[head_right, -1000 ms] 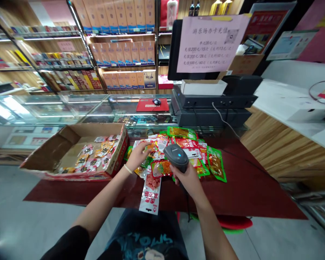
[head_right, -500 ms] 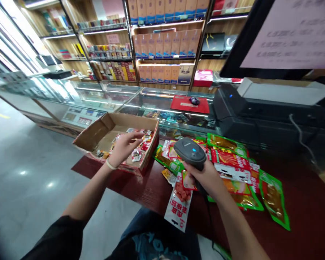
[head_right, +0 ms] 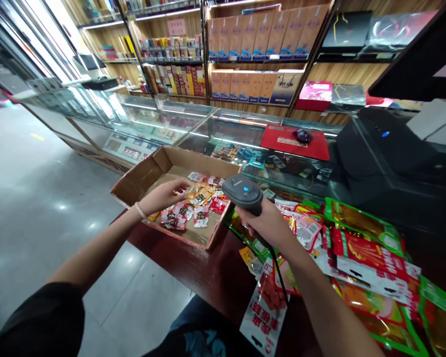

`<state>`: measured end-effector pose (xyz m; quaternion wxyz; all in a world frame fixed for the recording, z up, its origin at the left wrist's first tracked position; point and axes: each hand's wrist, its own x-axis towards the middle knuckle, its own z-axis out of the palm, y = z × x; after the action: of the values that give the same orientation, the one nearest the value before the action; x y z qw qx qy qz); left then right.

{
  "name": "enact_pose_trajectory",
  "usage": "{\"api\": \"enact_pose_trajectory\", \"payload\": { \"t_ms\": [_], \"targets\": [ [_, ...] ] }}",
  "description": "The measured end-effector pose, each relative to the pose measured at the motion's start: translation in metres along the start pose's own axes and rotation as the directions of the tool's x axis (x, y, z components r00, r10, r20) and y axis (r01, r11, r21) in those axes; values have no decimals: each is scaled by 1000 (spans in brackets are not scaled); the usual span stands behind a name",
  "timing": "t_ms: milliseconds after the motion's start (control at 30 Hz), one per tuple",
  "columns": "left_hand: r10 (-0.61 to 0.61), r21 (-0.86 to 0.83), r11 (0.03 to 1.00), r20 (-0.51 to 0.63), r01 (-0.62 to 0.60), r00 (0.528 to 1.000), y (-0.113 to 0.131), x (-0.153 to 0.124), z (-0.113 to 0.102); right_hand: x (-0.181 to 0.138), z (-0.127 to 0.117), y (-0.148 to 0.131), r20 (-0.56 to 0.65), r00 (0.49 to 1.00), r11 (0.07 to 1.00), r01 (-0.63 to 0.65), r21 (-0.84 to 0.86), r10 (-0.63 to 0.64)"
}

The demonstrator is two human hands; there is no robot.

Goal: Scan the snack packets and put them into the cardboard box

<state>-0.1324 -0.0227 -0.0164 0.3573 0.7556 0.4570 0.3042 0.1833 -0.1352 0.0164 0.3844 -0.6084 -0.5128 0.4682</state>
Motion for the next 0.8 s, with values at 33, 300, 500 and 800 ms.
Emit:
{"api": "enact_pose_trajectory", "payload": {
  "t_ms": [33,300,500,800],
  "targets": [
    [10,79,997,59,-14,998,-3,9,4,5,1,1,5,1000,1000,3,4,-3],
    [-310,744,648,452,-162,837,-21,74,58,24,3,11,46,997,998,59,15,-59],
    [-345,752,653,407,-96,845,-42,82,81,15,1,10,2,999,999,41,28,-41],
    [-294,558,827,329,67,897,-17,81,30,-24,-10,5,-39,991,991,132,22,-131]
  ]
}}
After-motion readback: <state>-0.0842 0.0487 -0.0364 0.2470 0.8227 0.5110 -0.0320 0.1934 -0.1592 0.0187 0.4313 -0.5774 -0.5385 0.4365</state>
